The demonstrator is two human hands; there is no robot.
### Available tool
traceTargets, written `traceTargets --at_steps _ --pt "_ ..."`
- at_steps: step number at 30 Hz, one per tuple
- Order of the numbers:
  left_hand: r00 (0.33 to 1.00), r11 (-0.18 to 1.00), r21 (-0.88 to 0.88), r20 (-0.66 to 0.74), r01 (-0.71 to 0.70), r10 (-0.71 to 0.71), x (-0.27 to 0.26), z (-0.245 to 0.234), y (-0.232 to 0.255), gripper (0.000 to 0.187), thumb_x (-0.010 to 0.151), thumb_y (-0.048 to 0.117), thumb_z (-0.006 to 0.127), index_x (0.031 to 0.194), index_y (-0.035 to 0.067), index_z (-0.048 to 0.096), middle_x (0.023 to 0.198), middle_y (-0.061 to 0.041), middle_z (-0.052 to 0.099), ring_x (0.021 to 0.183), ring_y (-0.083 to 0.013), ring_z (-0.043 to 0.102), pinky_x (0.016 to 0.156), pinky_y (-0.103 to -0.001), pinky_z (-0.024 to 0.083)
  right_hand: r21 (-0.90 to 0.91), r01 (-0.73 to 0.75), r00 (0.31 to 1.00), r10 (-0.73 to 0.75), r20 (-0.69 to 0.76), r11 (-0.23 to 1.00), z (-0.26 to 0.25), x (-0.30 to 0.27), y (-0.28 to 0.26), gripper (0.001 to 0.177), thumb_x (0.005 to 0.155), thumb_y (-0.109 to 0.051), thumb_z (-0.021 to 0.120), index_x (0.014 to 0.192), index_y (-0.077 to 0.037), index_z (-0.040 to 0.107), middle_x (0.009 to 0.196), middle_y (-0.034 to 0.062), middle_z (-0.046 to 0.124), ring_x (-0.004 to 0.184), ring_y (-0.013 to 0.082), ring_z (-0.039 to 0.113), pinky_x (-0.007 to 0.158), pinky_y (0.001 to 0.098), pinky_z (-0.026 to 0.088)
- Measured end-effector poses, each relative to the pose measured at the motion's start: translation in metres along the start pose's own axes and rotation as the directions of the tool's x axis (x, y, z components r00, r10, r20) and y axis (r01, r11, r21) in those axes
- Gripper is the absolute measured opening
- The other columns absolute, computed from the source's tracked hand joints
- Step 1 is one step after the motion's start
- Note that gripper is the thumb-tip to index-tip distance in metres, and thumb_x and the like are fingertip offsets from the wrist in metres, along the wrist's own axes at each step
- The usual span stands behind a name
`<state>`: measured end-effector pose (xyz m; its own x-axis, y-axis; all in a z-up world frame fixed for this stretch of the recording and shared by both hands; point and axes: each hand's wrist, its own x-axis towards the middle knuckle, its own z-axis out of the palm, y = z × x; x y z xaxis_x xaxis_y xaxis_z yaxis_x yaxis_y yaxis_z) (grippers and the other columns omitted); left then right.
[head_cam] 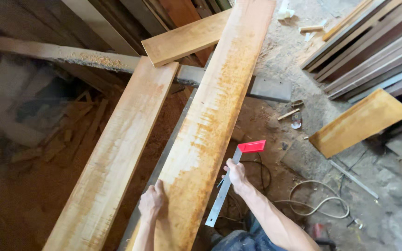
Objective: The person uses a circular saw to cut a long wooden plank on a workbench, then measures and marks the plank with a square and pencil. The cut piece is separated and set aside while the person continues to mark the remaining plank.
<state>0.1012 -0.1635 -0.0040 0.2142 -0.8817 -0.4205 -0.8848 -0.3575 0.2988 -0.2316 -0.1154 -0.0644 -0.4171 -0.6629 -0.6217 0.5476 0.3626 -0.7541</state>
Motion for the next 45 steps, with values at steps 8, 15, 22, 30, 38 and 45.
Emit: traceTargets --at_steps 8,15,22,30,38,45 --pt "0.657 0.908 -0.088 -0.719 -0.41 0.227 -0.061 0.05 0.114 0.027 0.093 0.033 0.072 0.106 0.01 0.073 0.103 -0.018 0.071 0.1 -0.0363 0.066 0.089 -0.047 0.053 -0.334 0.14 0.97 -0.062 0.234 0.932 -0.048 0.012 -0.18 0.038 0.097 -0.034 0.063 0.102 0.004 0.062 0.075 0.0122 0.063 0.054 0.0205 0.065 0.046 0.037 0.057" --pt "0.822 0.728 -0.674 0.339 -0.126 0.457 -0.145 0.066 0.313 0.087 0.069 0.042 0.083 0.138 0.001 0.05 0.116 -0.019 0.072 0.102 -0.0264 0.072 0.089 -0.039 0.058 -0.679 0.459 0.885 -0.233 0.402 0.573 -0.019 0.022 -0.234 0.049 0.095 -0.048 0.065 0.092 0.0 0.067 0.071 0.0141 0.068 0.066 0.0264 0.069 0.059 0.0404 0.053" --pt "0.949 0.644 -0.733 -0.006 -0.219 0.316 -0.086 0.067 0.378 0.054 0.065 0.024 0.074 0.111 0.0 0.06 0.089 -0.018 0.074 0.084 -0.0295 0.074 0.08 -0.04 0.059 -0.645 0.529 0.843 -0.255 0.474 0.551 -0.012 0.122 -0.234 0.053 0.098 -0.054 0.059 0.087 -0.003 0.069 0.073 0.0086 0.071 0.072 0.0187 0.068 0.066 0.0378 0.053" --pt "0.937 0.645 -0.685 -0.304 -0.339 0.169 0.109 0.071 0.419 0.027 0.071 0.021 0.074 0.09 0.005 0.064 0.07 -0.01 0.066 0.064 -0.0237 0.066 0.063 -0.038 0.054 -0.437 0.483 0.871 -0.361 0.334 0.759 -0.025 0.279 -0.305 0.045 0.111 -0.036 0.051 0.083 -0.003 0.064 0.071 0.0036 0.06 0.059 0.0095 0.054 0.052 0.0259 0.043" --pt "0.894 0.594 -0.744 -0.439 -0.306 -0.088 0.186 0.081 0.483 0.034 0.071 0.021 0.071 0.1 0.007 0.06 0.067 -0.007 0.062 0.057 -0.0257 0.063 0.059 -0.039 0.052 -0.403 0.73 0.683 -0.59 0.43 0.552 0.047 0.349 -0.411 0.023 0.097 -0.009 0.072 0.099 0.004 0.053 0.085 0.0118 0.067 0.074 0.0157 0.068 0.067 0.0296 0.057" --pt "0.846 0.768 -0.619 -0.489 -0.164 -0.214 0.185 0.089 0.5 0.038 0.071 0.022 0.075 0.1 0.007 0.056 0.064 -0.012 0.062 0.057 -0.0334 0.065 0.057 -0.045 0.051 -0.33 0.776 0.602 -0.476 0.641 0.537 0.098 0.441 -0.456 0.014 0.099 -0.011 0.065 0.1 0.0 0.073 0.097 0.0091 0.072 0.084 0.0163 0.073 0.077 0.0275 0.06"
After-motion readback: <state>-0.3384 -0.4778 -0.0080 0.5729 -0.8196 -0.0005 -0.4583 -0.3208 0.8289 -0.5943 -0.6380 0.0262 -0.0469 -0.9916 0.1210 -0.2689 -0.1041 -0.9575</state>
